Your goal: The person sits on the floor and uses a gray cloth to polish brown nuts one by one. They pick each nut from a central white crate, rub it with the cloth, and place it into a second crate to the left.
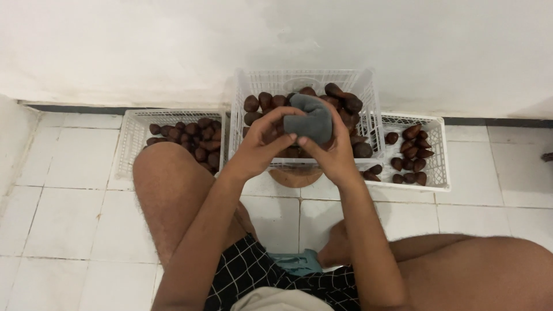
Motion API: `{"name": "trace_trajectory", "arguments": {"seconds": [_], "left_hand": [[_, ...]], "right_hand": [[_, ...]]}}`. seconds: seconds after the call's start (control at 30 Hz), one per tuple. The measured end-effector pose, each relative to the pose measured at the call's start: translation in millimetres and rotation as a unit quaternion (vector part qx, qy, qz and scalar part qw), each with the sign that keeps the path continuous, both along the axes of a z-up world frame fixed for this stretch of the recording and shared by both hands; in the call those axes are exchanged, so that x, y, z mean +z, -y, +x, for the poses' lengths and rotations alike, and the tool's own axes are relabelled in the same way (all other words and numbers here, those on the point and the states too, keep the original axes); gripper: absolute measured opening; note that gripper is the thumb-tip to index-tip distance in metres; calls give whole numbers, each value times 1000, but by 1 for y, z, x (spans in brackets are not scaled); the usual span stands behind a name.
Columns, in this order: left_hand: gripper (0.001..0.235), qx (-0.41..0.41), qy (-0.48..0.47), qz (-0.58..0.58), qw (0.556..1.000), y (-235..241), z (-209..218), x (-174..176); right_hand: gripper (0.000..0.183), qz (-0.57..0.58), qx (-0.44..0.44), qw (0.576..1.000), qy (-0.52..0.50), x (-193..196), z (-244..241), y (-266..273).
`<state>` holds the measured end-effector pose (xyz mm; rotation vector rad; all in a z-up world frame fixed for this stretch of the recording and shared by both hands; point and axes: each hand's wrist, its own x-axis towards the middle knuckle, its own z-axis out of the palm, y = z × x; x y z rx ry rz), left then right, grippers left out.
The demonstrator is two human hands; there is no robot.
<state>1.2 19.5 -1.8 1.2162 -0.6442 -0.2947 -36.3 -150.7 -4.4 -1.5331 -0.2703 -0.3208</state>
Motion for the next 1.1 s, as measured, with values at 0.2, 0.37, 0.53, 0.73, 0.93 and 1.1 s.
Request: {"name": "trace_trajectory", "arguments": {"seconds": [0.2, 0.37, 0.53, 0.73, 0.93, 1.1], "left_hand": [[40, 90, 87, 56, 991, -2, 1, 13], [47, 187, 158, 145, 959, 5, -8, 11], [79, 158, 173, 197, 952, -10, -9, 27], [33, 86, 50, 114, 989, 1, -7, 5], [26, 75, -32, -14, 997, 22, -9, -20], [19, 106, 7, 129, 986, 23, -19, 12]], "right_hand": [[54, -60, 1, 998, -24, 14, -4, 1], [53, -106, -24, 993, -39, 5, -3, 8], [50, -106, -31, 994, -18, 4, -1, 16], [60, 91, -16, 995, 48, -33, 8, 4], [62, 443, -63, 894, -21, -64, -1, -42], [72, 457, -237, 856, -43, -11, 5, -32]]}}
